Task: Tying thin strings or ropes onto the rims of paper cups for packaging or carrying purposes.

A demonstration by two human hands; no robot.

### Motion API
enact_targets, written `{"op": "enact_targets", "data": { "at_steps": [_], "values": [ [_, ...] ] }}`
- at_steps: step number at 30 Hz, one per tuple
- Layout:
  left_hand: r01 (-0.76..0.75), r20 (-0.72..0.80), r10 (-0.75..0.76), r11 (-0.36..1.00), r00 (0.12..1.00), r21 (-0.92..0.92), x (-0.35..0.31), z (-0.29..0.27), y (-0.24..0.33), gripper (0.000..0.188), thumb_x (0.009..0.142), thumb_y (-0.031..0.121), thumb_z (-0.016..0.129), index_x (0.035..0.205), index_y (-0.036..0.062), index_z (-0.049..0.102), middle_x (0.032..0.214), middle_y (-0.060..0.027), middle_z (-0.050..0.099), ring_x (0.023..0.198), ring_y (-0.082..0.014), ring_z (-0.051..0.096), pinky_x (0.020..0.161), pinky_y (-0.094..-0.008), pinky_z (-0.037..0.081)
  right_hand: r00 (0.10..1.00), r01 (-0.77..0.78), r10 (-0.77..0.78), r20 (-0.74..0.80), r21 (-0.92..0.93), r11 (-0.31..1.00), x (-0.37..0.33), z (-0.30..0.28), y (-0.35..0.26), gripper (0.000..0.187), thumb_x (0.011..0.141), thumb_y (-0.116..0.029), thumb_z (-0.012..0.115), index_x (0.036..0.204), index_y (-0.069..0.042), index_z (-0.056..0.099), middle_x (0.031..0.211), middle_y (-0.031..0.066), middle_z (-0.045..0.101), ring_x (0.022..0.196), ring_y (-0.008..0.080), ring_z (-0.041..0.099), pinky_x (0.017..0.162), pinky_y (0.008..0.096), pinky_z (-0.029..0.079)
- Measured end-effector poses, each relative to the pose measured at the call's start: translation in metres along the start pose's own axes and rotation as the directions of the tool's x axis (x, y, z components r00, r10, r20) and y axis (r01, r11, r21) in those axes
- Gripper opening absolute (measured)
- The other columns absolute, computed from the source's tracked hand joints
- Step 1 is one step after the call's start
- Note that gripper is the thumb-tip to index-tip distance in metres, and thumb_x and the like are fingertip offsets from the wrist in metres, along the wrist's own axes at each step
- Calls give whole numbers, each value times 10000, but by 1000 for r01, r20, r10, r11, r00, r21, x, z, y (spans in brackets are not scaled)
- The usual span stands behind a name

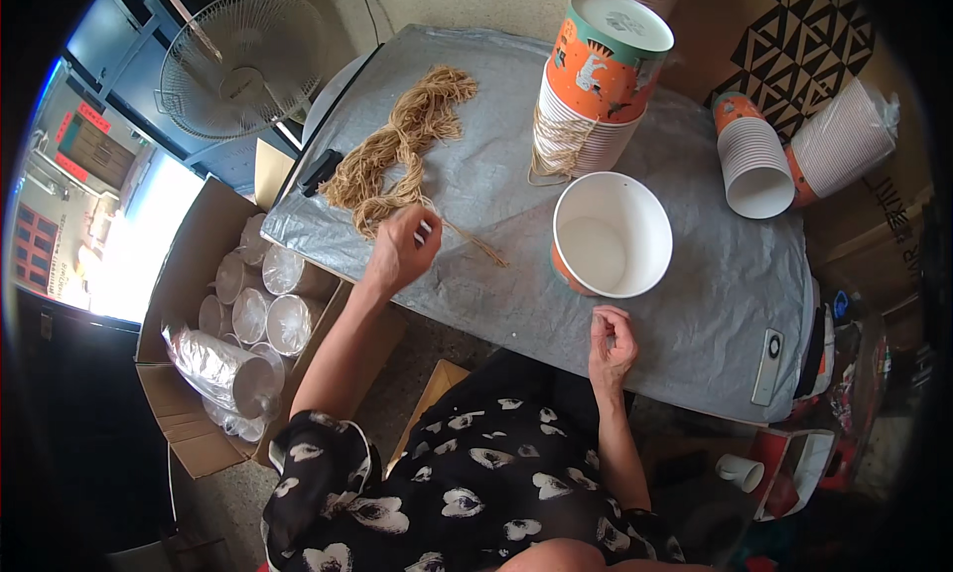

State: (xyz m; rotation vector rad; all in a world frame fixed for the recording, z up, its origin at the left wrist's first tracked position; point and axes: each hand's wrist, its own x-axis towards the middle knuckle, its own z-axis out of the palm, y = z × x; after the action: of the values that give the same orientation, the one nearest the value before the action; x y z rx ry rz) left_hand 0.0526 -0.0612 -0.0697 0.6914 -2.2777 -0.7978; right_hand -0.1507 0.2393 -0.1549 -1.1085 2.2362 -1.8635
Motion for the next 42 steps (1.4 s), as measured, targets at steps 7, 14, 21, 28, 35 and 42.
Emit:
{"op": "enact_targets", "data": {
  "at_steps": [7,14,21,28,35,42],
  "values": [
    [605,322,-512,673,796,-425,-85,46,79,189,1008,172,653,979,-15,638,698,-68,690,556,-113,657,509,-255,520,855,-465,330,400,311,829,-21,7,-60,184,1035,-154,619,1016,-4,725,807,-29,661,642,27,524,583,192,425],
    [600,337,-518,506,786,-620,-108,62,96,192,1045,198,614,1091,12,599,706,-86,689,558,-146,671,483,-248,516,952,-89,94,290,-31,996,-41,11,-71,177,931,-16,687,1105,10,706,1069,105,689,781,196,654,687,300,528],
    [564,235,-551,564,801,-603,-96,32,80,192,1034,211,644,1082,28,609,696,-44,681,558,-92,635,489,-207,474,713,367,-93,695,-257,894,-64,53,-71,825,866,-296,768,1513,30,374,1588,254,349,1499,421,307,1221,585,243],
    [510,213,-516,546,830,-665,-104,42,90,135,1026,139,645,1074,16,622,700,-39,687,571,-78,634,505,-212,487,816,-109,-14,578,178,978,-68,53,-78,284,977,-55,636,1255,5,645,1200,135,677,1098,251,655,960,373,516],
    [303,177,-253,880,951,-366,-130,75,109,96,947,76,716,958,-8,670,712,-78,723,620,-99,692,551,-268,539,723,-666,428,543,383,640,-37,43,-90,306,1068,-267,595,1142,1,724,1027,22,707,901,102,614,854,276,504],
    [446,356,-301,771,885,-455,-138,83,100,136,958,93,717,993,-38,702,774,-54,743,701,-110,723,596,-253,577,722,-676,425,546,426,601,-34,43,-77,150,1008,-149,683,1040,-8,723,846,-30,659,743,35,556,670,210,486]
  ]
}}
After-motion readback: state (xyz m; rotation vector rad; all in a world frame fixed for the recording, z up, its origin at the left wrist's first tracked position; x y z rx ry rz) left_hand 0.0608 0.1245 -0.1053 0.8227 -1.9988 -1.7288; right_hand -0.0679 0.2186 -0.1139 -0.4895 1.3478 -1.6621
